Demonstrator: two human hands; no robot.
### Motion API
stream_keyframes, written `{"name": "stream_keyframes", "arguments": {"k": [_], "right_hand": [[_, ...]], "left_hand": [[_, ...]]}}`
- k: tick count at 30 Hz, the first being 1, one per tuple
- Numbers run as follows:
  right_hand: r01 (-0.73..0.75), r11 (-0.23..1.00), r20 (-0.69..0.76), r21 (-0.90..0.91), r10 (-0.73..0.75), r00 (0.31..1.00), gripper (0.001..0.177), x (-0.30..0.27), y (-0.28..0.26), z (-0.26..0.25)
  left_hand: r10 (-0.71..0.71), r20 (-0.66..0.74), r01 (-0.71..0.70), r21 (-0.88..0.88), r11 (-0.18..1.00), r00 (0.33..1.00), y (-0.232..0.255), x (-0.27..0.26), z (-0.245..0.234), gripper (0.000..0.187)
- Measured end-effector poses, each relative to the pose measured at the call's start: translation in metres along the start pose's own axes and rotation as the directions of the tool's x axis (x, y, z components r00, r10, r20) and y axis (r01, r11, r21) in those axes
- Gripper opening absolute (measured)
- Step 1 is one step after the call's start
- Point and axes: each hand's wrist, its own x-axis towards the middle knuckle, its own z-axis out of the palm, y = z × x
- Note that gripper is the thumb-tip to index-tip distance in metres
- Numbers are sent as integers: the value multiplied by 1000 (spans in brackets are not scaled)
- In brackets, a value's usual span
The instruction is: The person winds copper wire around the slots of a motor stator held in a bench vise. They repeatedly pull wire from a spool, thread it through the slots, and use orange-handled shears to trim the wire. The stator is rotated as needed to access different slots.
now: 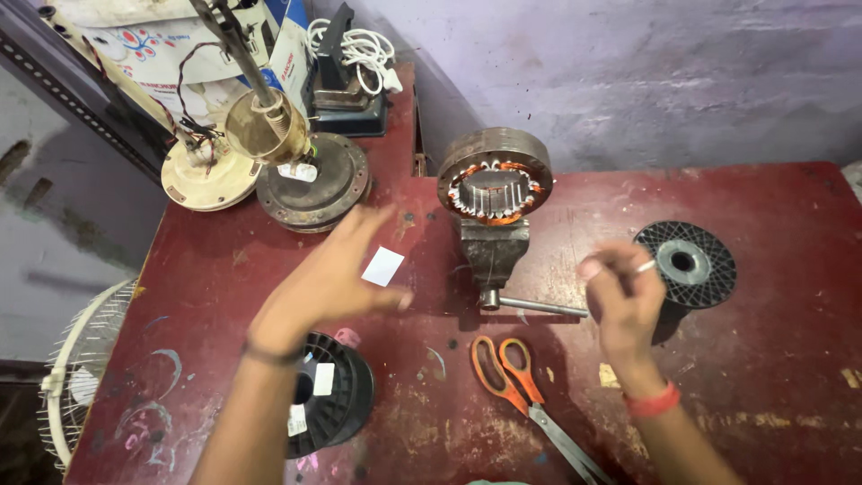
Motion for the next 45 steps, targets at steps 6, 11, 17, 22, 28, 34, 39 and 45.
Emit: {"name": "stream_keyframes", "arguments": {"k": [6,11,17,22,28,34,39,45], "right_hand": [[290,862,404,-415,-112,908,34,-37,-10,14],[-129,965,331,-231,202,922,28,-39,-10,56],[-473,857,275,-204,514,813,22,-40,2,80],[-461,850,261,-253,519,814,16,-42,17,77],[-275,893,317,-357,393,863,10,-35,28,69],[-480,849,274,-221,527,805,8,-34,34,69],[-563,818,285,-119,571,770,7,-29,39,67],[-478,863,308,-163,505,806,8,-29,39,63]], "left_hand": [[11,-94,-17,-63,998,996,38,-65,29,54],[107,-182,-118,-47,992,977,44,-40,73,56],[83,-160,-81,13,997,984,36,-18,110,33],[26,-56,-31,-81,996,998,38,-17,100,17],[-164,85,182,-304,935,983,37,-23,79,26],[-157,59,161,-584,796,986,7,-38,78,28],[-139,116,181,-596,783,983,-4,-46,73,28],[-201,272,253,-172,952,941,14,-49,27,29]]}}
